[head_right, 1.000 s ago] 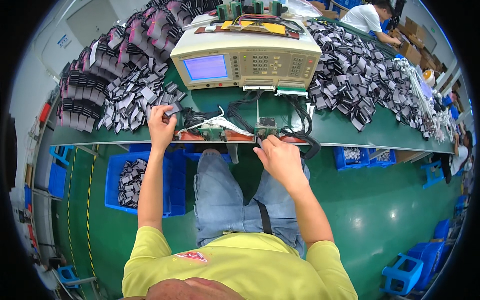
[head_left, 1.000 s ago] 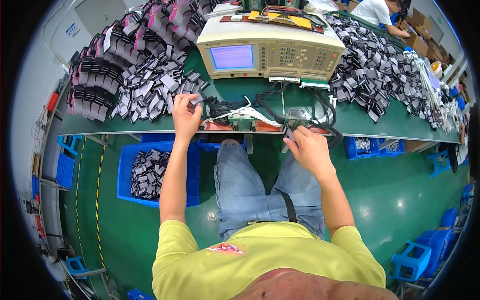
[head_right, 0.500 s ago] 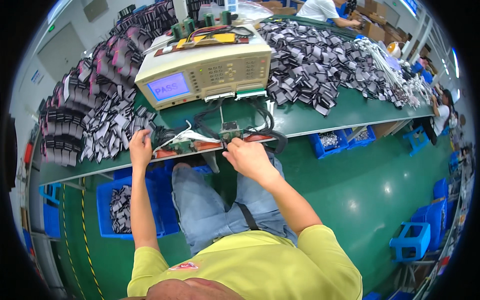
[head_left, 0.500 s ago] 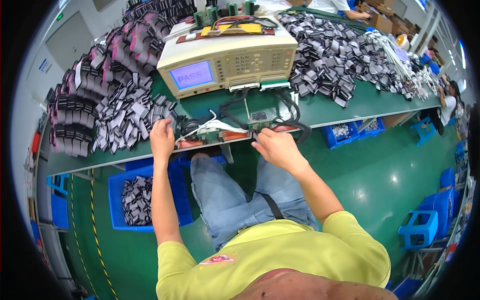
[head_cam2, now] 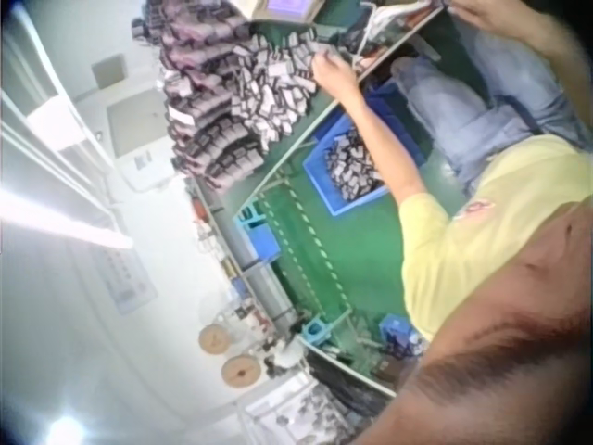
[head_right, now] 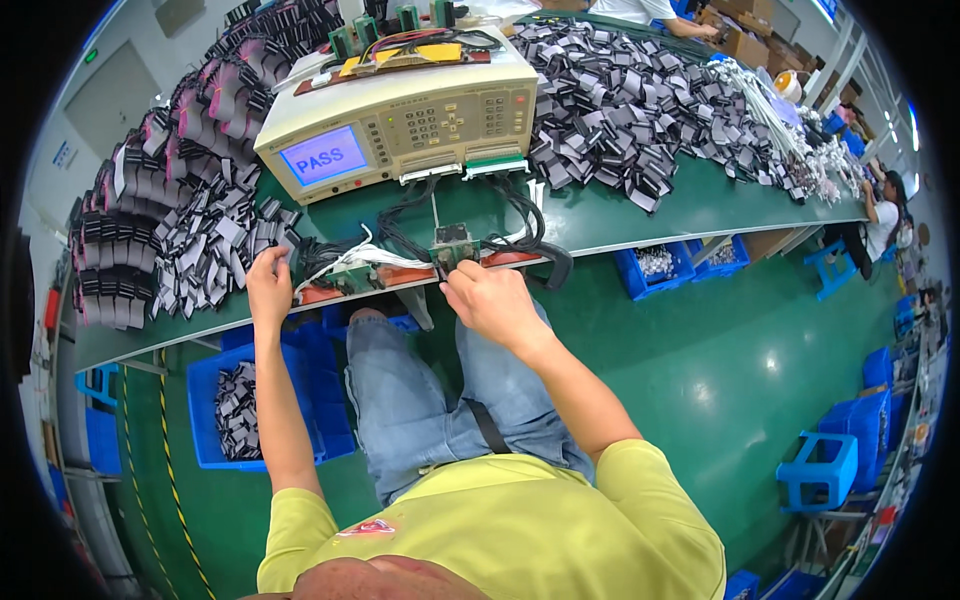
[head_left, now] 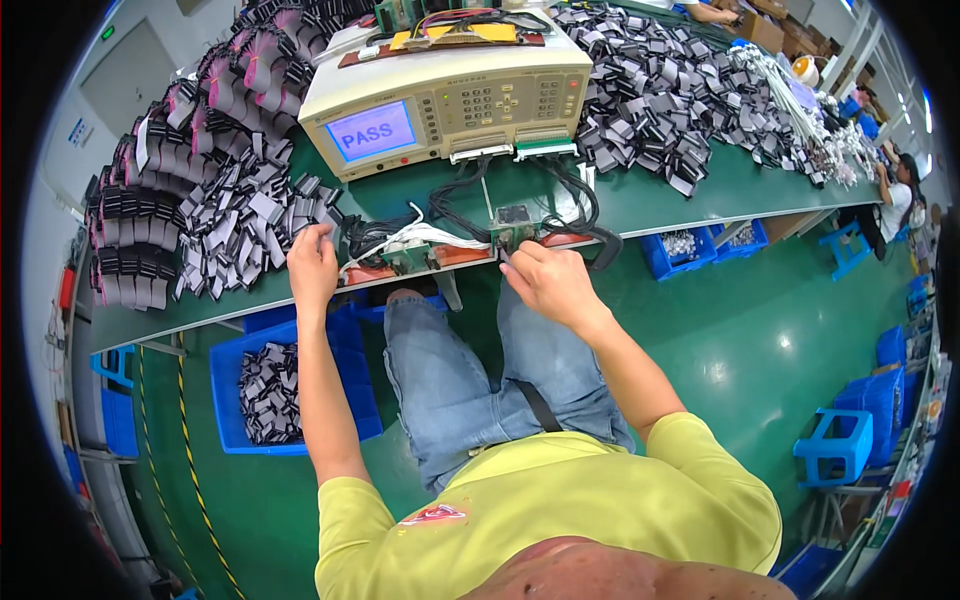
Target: The person tests ribbon cables by inserting their connectors into a test fixture attached to a cable tester, then detaching and stacking the tested cables on the table.
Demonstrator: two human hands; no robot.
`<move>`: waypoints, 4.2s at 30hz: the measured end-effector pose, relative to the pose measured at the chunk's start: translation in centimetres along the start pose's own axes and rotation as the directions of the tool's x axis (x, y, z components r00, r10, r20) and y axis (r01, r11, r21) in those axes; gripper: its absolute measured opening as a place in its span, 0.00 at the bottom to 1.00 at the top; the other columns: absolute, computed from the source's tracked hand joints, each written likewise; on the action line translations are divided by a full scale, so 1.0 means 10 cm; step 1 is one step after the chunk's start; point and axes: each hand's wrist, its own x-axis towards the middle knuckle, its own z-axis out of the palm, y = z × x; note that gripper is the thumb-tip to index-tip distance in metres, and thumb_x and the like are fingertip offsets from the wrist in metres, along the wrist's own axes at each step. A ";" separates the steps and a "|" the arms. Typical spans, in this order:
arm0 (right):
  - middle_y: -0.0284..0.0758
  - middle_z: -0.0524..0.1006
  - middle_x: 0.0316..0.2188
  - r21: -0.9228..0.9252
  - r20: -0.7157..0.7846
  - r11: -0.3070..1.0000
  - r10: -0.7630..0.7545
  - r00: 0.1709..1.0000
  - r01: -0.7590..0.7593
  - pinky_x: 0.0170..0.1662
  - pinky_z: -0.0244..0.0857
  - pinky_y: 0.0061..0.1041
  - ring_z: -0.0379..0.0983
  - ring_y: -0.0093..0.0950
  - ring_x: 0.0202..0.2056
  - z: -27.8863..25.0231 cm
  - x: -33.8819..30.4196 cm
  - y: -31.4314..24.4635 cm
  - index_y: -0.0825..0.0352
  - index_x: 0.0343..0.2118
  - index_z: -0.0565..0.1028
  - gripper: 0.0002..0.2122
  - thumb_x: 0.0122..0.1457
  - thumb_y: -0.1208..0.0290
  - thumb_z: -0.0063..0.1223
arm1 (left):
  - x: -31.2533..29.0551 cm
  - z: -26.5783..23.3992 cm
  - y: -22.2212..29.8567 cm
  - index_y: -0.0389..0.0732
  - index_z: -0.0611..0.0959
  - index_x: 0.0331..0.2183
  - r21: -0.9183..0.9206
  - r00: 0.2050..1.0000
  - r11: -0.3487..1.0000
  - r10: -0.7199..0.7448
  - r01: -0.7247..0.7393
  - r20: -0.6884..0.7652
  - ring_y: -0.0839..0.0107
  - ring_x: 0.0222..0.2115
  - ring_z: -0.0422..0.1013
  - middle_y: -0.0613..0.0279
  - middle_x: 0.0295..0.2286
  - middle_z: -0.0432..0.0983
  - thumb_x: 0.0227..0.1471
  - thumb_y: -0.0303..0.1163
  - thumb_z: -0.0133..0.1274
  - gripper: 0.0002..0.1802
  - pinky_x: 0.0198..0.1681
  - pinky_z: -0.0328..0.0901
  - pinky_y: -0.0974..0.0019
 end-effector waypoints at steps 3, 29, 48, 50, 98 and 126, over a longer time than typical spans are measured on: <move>0.35 0.70 0.21 0.140 -0.039 0.980 -0.138 0.990 0.142 0.21 0.65 0.38 0.72 0.40 0.20 -0.04 -0.13 -0.10 0.63 0.23 0.72 0.13 0.60 0.65 0.63 | -0.02 -0.01 -0.01 0.33 0.83 0.39 0.007 1.000 1.000 -0.012 0.012 0.013 0.44 0.36 0.77 0.45 0.34 0.80 0.55 0.20 0.51 0.09 0.41 0.70 0.50; 0.43 0.78 0.48 0.486 -0.199 0.874 0.100 0.975 0.009 0.39 0.77 0.27 0.82 0.30 0.34 -0.62 0.02 0.34 0.71 0.50 0.77 0.18 0.56 0.81 0.66 | -0.27 -0.16 0.43 0.32 0.77 0.53 -0.500 0.929 0.866 -0.205 0.025 -0.309 0.73 0.36 0.77 0.57 0.43 0.79 0.65 0.22 0.55 0.16 0.37 0.72 0.70; 0.27 0.76 0.36 0.936 0.293 0.148 0.173 0.940 -0.319 0.38 0.65 0.18 0.69 0.14 0.35 -0.31 -0.23 0.08 0.70 0.43 0.78 0.07 0.63 0.79 0.61 | -0.70 0.22 1.69 0.33 0.80 0.51 -0.791 0.786 -0.038 0.148 0.611 0.600 0.71 0.40 0.78 0.52 0.43 0.82 0.57 0.19 0.63 0.19 0.44 0.73 0.69; 0.27 0.76 0.35 0.932 0.324 0.116 0.157 0.933 -0.343 0.38 0.65 0.17 0.70 0.13 0.36 -0.31 -0.24 0.06 0.69 0.43 0.78 0.07 0.63 0.79 0.62 | -0.73 0.27 1.60 0.32 0.81 0.49 -0.776 0.753 0.019 0.228 0.630 0.617 0.72 0.41 0.78 0.53 0.44 0.81 0.56 0.19 0.64 0.18 0.45 0.73 0.68; 0.37 0.81 0.26 0.439 -0.407 0.876 0.390 0.826 -0.197 0.30 0.73 0.23 0.78 0.26 0.25 0.05 -0.05 0.04 0.72 0.30 0.80 0.11 0.48 0.78 0.76 | -0.59 0.58 1.81 0.34 0.84 0.44 -0.680 0.953 0.678 -0.109 0.279 0.282 0.68 0.39 0.82 0.56 0.39 0.83 0.51 0.20 0.67 0.16 0.40 0.79 0.67; 0.30 0.74 0.32 0.265 -0.182 0.960 -0.045 0.982 0.093 0.26 0.70 0.34 0.77 0.34 0.26 -0.05 -0.03 -0.05 0.62 0.38 0.80 0.15 0.54 0.59 0.71 | -0.69 0.44 1.93 0.33 0.83 0.42 -0.672 0.949 0.711 0.025 0.204 0.315 0.68 0.35 0.81 0.55 0.36 0.82 0.51 0.17 0.65 0.15 0.38 0.76 0.67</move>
